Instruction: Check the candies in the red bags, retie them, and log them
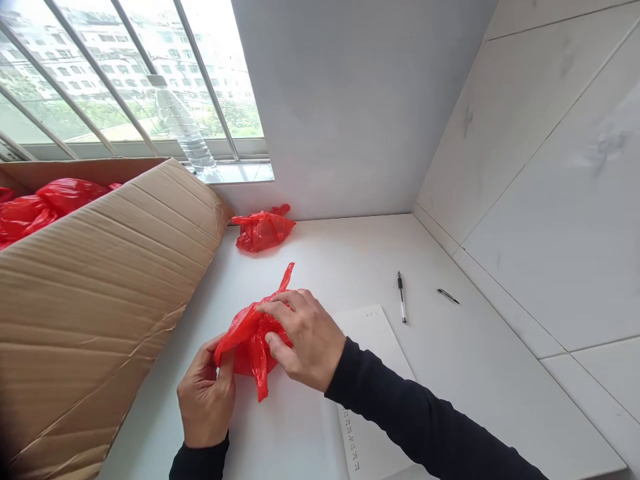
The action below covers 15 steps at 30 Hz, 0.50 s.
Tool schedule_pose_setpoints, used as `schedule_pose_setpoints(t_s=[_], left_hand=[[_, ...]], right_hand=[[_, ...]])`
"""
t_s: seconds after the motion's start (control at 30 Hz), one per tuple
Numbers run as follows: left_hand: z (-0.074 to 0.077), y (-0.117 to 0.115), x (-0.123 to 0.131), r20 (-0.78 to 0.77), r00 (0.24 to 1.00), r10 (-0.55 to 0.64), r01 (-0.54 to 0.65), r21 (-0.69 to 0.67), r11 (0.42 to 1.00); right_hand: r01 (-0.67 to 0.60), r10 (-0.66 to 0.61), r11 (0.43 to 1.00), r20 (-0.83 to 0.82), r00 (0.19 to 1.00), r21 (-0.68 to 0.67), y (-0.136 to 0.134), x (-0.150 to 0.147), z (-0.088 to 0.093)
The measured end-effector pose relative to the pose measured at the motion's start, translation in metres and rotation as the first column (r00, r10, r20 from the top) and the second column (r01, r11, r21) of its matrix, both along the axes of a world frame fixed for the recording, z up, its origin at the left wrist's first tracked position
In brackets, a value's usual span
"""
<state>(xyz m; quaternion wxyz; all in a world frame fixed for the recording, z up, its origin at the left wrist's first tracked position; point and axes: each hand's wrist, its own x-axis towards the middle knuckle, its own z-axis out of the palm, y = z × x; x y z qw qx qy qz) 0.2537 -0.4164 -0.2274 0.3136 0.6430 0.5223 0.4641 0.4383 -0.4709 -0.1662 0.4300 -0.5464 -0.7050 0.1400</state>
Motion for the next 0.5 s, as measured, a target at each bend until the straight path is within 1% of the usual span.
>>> schedule_pose_setpoints(t_s=[0.07,0.13,0.2,0.27,0.3,0.33,0.37,0.4,0.43,0.47,0.5], left_hand=[[-0.001,-0.01,-0.009,0.003,1.0,0.011,-0.011,-0.002,1.0],[-0.003,-0.02,-0.021,-0.008,1.0,0.022,-0.022,-0.006,1.0],[-0.005,-0.029,-0.035,-0.001,0.996,0.088,-0.087,-0.048,0.995],[-0.004,-0.039,-0.047,0.045,0.981,0.19,-0.183,-0.123,0.975],[-0.003,-0.044,-0.051,0.073,0.971,0.227,-0.215,-0.149,0.965],[0.0,-0.049,-0.053,0.093,0.967,0.238,-0.223,-0.147,0.964],[0.004,-0.054,-0.052,0.081,0.971,0.223,-0.215,-0.102,0.971],[0.009,-0.059,-0.049,0.026,0.981,0.19,-0.19,-0.016,0.982],[0.014,-0.062,-0.044,-0.065,0.987,0.146,-0.14,0.094,0.986],[0.02,-0.064,-0.04,-0.178,0.979,0.103,-0.065,0.21,0.976],[0.025,-0.065,-0.036,-0.288,0.955,0.073,0.022,0.315,0.949]], right_hand=[[0.005,0.005,0.996,0.11,0.994,-0.09,0.0,0.002,-0.011],[-0.003,0.02,0.991,0.122,0.992,-0.136,-0.003,0.004,-0.017],[0.034,-0.027,0.992,0.054,0.998,-0.124,-0.01,0.007,-0.017],[0.122,-0.128,0.985,-0.046,0.991,-0.126,-0.021,0.014,-0.012],[0.169,-0.183,0.974,-0.084,0.98,-0.151,-0.027,0.017,-0.008],[0.197,-0.22,0.962,-0.106,0.97,-0.19,-0.033,0.019,-0.005],[0.198,-0.229,0.952,-0.114,0.967,-0.232,-0.038,0.021,-0.003],[0.176,-0.211,0.947,-0.108,0.972,-0.267,-0.042,0.02,-0.001],[0.143,-0.178,0.947,-0.096,0.979,-0.289,-0.045,0.019,0.0],[0.11,-0.143,0.948,-0.091,0.985,-0.298,-0.048,0.015,0.0],[0.081,-0.115,0.952,-0.1,0.988,-0.296,-0.049,0.012,0.0]])
